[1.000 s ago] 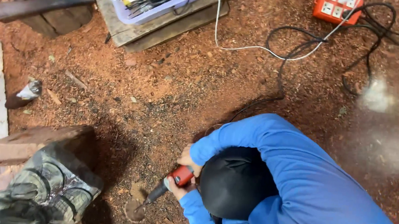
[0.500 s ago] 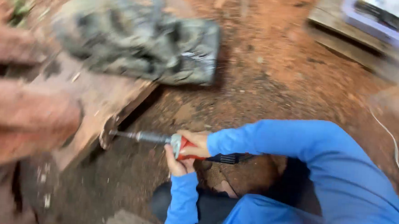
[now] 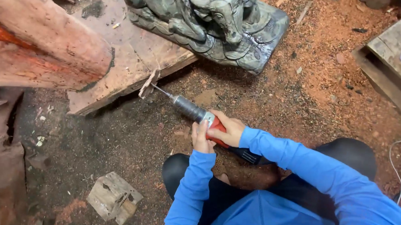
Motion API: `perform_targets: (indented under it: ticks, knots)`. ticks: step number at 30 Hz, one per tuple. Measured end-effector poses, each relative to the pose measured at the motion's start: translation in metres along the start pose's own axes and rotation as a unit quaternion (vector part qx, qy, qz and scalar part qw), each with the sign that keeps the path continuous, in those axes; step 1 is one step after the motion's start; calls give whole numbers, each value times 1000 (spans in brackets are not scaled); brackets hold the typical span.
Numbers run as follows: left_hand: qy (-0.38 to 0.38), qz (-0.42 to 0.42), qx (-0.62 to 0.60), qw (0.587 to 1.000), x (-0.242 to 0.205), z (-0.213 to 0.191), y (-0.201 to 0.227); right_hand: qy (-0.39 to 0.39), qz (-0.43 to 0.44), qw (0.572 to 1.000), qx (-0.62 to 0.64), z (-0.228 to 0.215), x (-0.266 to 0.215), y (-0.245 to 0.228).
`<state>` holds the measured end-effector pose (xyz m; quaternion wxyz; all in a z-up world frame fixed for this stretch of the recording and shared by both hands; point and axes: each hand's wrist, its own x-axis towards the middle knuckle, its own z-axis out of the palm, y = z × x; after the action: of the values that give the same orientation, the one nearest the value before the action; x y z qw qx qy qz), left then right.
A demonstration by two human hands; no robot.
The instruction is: Using a handheld rotary tool with a sanding attachment to smooth the surface of a carved wooden statue.
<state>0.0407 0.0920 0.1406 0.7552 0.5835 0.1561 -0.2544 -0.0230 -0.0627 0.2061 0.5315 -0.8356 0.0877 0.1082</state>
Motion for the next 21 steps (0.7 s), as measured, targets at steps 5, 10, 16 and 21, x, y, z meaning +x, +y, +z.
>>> perform_targets:
  ticks: [5, 10, 16, 21]
  knots:
    - [-5, 12, 2, 1000, -20, 11, -6, -93, -38, 995, 18, -34, -29, -9]
    - [-18, 41, -29, 999, -23, 8, 5, 190, -18, 973, 128, -99, -16, 47]
    - [-17, 183, -49, 982, -52, -4, 35, 541, -124, 807, 202, -179, 104, 157]
    - [-115, 173, -46, 977, -84, -25, 63, 553, -250, 787, 108, -187, 131, 114]
